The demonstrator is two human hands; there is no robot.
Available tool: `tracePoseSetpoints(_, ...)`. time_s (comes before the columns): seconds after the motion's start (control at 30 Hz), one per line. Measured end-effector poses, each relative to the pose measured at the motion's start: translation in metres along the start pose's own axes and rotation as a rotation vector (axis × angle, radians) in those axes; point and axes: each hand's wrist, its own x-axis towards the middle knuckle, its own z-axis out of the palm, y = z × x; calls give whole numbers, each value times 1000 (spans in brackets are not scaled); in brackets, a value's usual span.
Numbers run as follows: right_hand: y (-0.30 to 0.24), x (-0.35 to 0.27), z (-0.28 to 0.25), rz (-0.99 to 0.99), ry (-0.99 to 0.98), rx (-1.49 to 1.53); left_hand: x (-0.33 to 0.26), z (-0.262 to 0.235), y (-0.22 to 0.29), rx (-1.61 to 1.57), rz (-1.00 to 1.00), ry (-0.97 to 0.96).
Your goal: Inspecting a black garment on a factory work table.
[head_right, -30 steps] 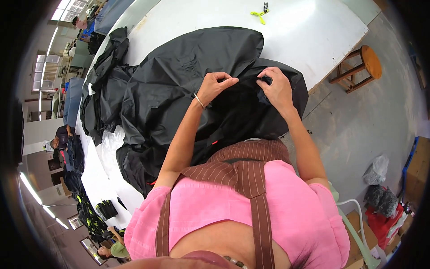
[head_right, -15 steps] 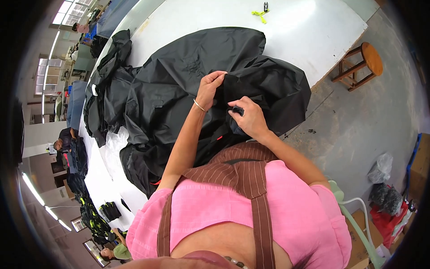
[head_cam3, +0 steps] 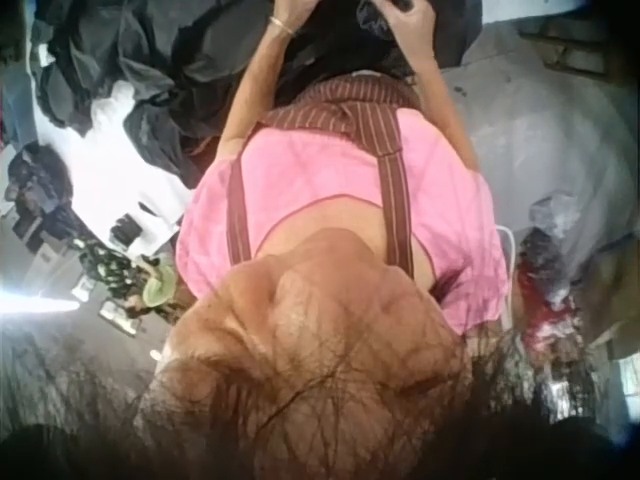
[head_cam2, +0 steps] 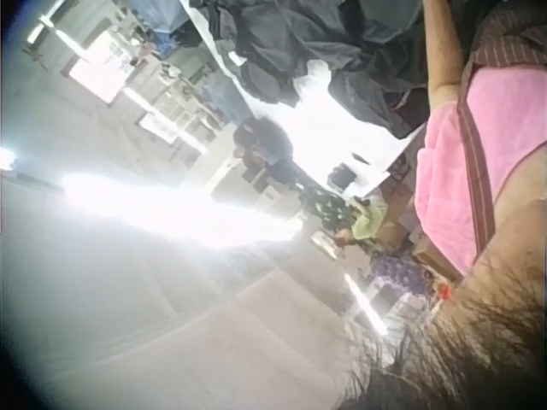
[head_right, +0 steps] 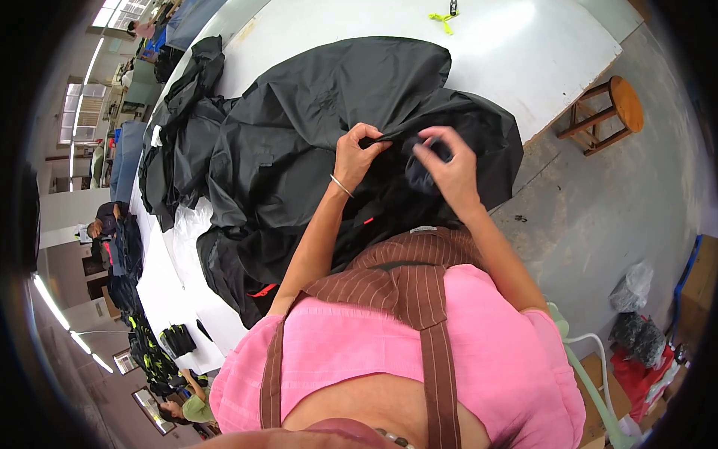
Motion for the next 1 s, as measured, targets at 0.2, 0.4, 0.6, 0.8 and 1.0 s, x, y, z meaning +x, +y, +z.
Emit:
tracePoseSetpoints(0.2,19,22,31,-150,4,-188,-2,1,2,-35,-47,24)
tracePoseSetpoints(0.4,30,15,25,-308,-111,-294,-10,2,4,-73,-58,34)
tracePoseSetpoints(0.6,29,14,18,-173,-180,-122,-18,-1,13,-118,-61,55)
tracePoseSetpoints(0.8,40,15,15,127,-265,120,-20,-12,8,-231,-100,-95)
tracePoseSetpoints(1.0,45,19,15,60,-259,66,-21,-12,7,-327,-137,-173)
